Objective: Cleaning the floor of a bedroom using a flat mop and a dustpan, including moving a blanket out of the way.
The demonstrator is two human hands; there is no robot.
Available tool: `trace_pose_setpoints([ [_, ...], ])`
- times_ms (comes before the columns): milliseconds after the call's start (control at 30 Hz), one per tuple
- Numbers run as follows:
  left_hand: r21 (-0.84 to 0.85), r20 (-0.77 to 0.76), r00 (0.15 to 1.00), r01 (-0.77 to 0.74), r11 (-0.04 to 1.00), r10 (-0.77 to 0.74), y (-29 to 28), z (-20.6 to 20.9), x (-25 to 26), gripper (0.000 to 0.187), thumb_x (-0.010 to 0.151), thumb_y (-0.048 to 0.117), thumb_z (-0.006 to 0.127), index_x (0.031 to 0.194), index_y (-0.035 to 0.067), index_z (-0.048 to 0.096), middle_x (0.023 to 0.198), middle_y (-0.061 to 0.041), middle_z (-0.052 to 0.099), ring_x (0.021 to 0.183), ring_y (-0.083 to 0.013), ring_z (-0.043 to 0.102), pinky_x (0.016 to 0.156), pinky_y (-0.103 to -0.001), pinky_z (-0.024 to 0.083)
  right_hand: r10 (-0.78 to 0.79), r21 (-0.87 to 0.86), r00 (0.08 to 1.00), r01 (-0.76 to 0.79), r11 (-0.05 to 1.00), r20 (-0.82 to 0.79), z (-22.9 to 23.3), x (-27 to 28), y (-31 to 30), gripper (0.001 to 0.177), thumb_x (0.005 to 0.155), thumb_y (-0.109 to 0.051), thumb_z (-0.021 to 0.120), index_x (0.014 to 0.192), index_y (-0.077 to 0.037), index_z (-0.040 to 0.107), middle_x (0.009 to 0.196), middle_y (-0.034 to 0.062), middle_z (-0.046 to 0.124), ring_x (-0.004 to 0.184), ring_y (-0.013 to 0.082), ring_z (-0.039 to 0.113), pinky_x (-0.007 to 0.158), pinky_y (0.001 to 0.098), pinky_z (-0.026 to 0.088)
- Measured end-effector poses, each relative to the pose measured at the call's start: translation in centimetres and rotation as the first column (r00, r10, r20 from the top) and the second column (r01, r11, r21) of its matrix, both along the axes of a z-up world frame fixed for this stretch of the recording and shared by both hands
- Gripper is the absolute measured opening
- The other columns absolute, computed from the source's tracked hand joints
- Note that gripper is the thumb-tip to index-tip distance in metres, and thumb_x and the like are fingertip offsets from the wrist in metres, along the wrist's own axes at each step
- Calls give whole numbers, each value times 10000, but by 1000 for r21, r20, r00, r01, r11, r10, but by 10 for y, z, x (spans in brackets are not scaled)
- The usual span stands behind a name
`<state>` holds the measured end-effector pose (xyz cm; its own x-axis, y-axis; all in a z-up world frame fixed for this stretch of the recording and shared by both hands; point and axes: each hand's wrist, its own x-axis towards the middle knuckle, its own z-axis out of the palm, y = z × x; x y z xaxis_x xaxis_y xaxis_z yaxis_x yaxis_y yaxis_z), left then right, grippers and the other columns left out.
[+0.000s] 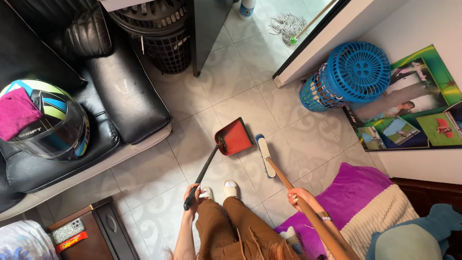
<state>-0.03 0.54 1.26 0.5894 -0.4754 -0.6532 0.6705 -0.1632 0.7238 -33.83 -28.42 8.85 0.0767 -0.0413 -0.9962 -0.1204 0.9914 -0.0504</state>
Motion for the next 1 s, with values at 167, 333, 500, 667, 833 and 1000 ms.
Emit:
trace_pose_setpoints([
  [167,175,-85,993,-61,983,77,-9,15,-1,299,947,410,521,1061,135,541,907,-174,738,721,-250,692,660,-319,521,-5,29,1000,5,1000,-1,-8,-1,15,123,931,-13,433,874,-76,345,624,0,380,450,46,337,353,171,270],
  [333,267,-93,979,-152,952,182,8,2,-8,349,931,476,542,1094,170,581,894,-82,668,632,-178,620,555,-257,462,-18,42,1000,18,999,0,-14,0,28,117,928,-13,434,877,-74,347,633,7,387,453,47,341,354,170,277],
  [500,36,-112,986,127,991,-122,35,14,-15,425,797,58,745,1208,66,637,997,-178,677,809,-248,685,782,-317,531,-24,46,1000,24,999,9,-26,-9,36,109,924,-12,434,882,-70,351,646,17,398,457,49,347,355,167,287],
  [667,-92,-458,887,24,995,-64,24,35,-10,602,788,-184,465,1341,54,498,1177,-255,636,1039,-398,641,928,-450,508,-31,55,999,31,998,8,-29,-11,42,103,920,-11,434,885,-68,355,656,25,407,460,50,351,356,166,294],
  [833,-15,-749,656,-156,988,92,26,22,-17,339,968,251,268,1100,26,484,1058,-392,593,837,-433,622,715,-480,554,-22,64,1000,21,998,15,-31,-12,46,98,917,-11,434,888,-65,358,666,33,415,463,51,355,357,164,302],
  [1000,556,-436,804,594,581,-404,4,25,-28,592,945,339,579,1308,6,251,887,-223,584,580,-252,603,440,-335,517,-18,73,999,15,997,35,-38,4,44,91,912,-10,434,893,-61,362,679,44,426,467,53,361,358,162,312],
])
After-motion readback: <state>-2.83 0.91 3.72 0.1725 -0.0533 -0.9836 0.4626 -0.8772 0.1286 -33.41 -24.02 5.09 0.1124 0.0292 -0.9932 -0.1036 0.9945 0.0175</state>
